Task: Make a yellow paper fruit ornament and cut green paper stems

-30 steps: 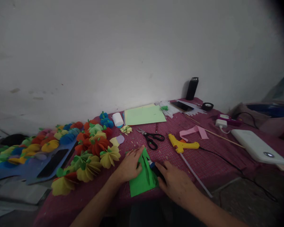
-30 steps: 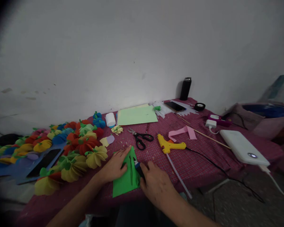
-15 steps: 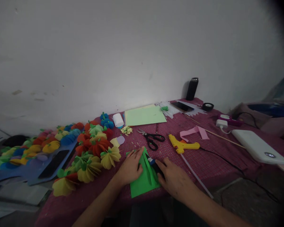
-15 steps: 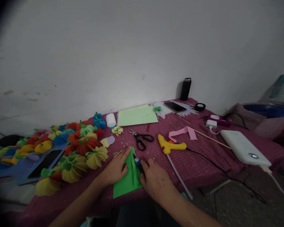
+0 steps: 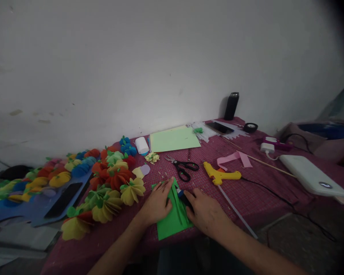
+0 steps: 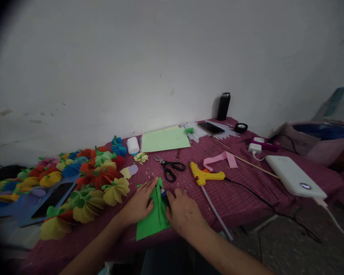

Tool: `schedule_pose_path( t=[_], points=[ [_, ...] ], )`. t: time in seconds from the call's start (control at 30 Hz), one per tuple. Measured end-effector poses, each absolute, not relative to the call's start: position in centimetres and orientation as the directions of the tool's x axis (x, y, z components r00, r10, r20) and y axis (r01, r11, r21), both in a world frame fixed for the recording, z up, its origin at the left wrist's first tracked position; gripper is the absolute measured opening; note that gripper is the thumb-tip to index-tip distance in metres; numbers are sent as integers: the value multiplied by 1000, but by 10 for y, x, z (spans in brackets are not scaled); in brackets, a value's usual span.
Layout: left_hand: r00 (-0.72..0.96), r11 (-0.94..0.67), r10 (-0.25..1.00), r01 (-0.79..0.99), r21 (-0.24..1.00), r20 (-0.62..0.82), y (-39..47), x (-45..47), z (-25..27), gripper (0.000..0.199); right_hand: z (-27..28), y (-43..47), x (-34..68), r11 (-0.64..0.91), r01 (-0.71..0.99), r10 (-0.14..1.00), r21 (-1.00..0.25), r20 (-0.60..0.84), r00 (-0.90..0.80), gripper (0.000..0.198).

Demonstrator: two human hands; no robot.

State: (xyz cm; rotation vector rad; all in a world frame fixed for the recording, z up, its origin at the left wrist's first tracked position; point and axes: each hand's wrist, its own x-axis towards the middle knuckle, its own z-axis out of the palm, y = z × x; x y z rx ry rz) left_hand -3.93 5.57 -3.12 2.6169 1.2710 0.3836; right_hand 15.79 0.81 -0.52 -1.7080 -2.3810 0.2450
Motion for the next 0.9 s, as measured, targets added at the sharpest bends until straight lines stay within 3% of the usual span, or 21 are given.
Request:
schedule_pose_path(
  t=[0.3,0.9],
  points=[
    [598,-602,792,731,319,125,56,-40,-31,80,-13,6,167,321,899,947,-297,99,-305,43],
    [559,-572,815,735,364,151,59,-36,-19,86,-5,9,161,315,913,949,-258,75,-306,45]
  ],
)
